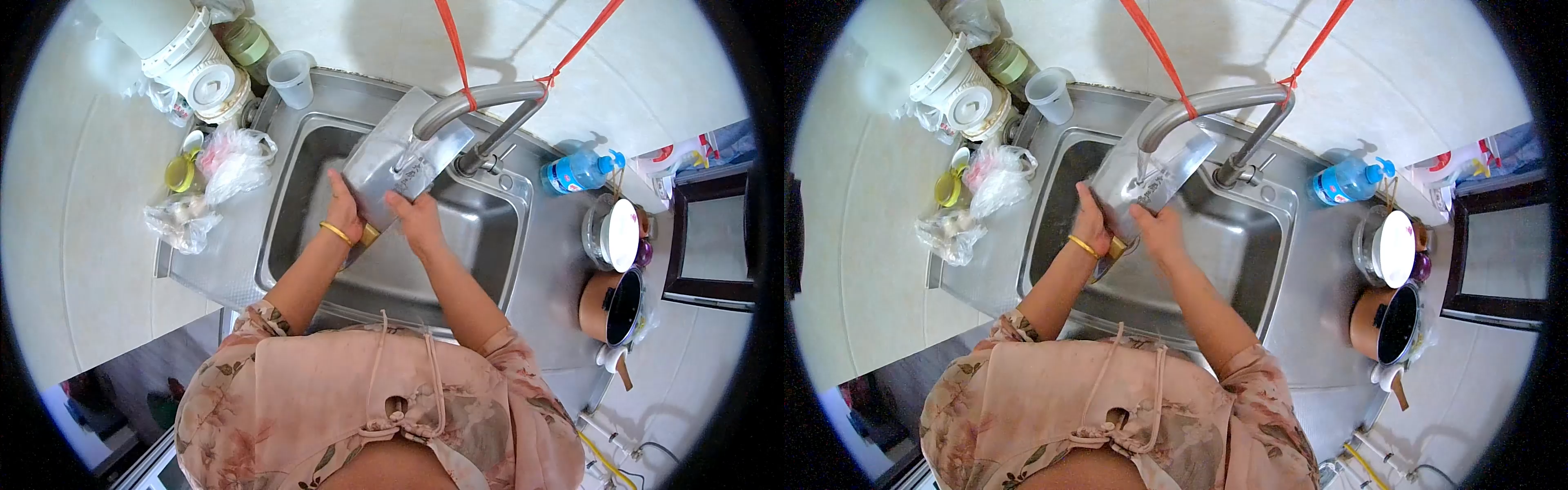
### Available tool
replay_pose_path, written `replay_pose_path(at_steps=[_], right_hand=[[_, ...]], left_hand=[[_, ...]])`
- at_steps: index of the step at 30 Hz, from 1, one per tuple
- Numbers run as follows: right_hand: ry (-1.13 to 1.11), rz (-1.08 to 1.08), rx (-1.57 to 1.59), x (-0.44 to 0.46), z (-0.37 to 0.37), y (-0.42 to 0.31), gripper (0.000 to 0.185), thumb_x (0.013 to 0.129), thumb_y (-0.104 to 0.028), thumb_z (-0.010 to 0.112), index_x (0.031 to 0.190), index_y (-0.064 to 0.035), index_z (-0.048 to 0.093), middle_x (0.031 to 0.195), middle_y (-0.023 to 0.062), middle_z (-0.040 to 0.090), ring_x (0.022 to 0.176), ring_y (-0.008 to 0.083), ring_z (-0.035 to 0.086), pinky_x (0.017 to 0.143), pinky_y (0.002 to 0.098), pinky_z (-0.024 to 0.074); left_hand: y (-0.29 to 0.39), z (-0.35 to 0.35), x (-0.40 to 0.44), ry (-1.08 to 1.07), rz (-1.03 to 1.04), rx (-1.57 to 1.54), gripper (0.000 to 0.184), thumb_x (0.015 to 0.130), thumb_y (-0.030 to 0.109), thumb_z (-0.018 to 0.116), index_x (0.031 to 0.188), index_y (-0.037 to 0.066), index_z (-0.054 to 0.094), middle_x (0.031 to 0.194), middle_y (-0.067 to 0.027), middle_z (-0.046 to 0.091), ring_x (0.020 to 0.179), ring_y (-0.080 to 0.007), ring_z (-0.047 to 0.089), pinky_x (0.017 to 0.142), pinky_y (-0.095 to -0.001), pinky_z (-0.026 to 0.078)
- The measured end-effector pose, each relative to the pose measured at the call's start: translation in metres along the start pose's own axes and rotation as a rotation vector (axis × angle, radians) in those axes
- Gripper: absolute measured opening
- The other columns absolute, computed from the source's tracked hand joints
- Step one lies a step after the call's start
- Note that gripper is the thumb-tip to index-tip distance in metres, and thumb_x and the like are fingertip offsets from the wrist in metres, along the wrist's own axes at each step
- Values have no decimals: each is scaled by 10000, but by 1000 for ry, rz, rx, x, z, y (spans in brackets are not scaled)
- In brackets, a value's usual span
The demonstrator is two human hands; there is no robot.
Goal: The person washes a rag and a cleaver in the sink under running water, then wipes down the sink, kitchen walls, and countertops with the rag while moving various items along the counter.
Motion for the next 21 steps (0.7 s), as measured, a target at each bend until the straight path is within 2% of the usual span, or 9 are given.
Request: replay_pose_path(at_steps=[3,4,7,10,13,16,19,21], right_hand=[[39,51,477,25,-21,-18,171,889,-170,549,983,-33,592,952,52,631,861,150,603,757,294,484],[41,42,527,29,-22,-26,182,893,-177,545,994,-31,584,962,59,631,871,159,607,765,302,488],[11,39,665,34,-24,-36,249,916,-224,510,1055,-20,547,1002,75,623,899,186,611,813,334,494],[26,13,705,31,-24,-37,292,932,-253,474,1098,-19,525,1047,77,608,940,198,599,848,357,479],[10,16,760,29,-21,-36,315,943,-262,443,1145,-27,498,1108,78,585,1004,209,573,893,379,453],[-76,6,849,26,-13,-40,334,946,-269,431,1185,-39,473,1162,79,560,1051,216,552,916,390,438],[-82,10,843,27,-11,-41,356,939,-283,441,1206,-48,464,1186,75,550,1089,225,531,947,405,411],[-79,14,863,28,-10,-41,380,935,-294,445,1226,-49,450,1205,74,539,1107,232,517,968,416,389]], left_hand=[[2,5,-10,15,39,8,817,842,695,233,1325,51,372,1329,-103,430,1189,-265,438,1008,-402,329],[3,6,-11,25,58,11,845,832,708,233,1331,37,360,1335,-117,422,1202,-269,429,1012,-404,324],[2,6,-9,-16,42,-34,744,868,654,249,1318,78,385,1335,-76,429,1181,-254,446,1004,-400,334],[3,6,-9,-23,0,-9,736,871,650,250,1317,80,388,1319,-74,447,1166,-251,459,1005,-402,332],[1,-4,1,-34,44,44,698,883,619,294,1311,77,397,1295,-71,468,1155,-238,468,992,-402,349],[-5,-16,16,-102,81,53,639,871,514,487,1293,40,407,1263,-97,488,1131,-244,487,948,-372,397],[-5,-18,14,-275,-49,51,598,817,294,662,1281,19,404,1223,-104,515,1101,-234,509,910,-352,427],[4,-10,-8,-366,-60,205,579,777,203,701,1241,-5,423,1170,-112,543,1044,-222,541,872,-336,444]])
Point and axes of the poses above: each hand's wrist, its own x-axis towards the middle knuckle, its own z-axis out of the palm, y = z × x, the point moved 5 cm from there along x, towards the middle knuckle
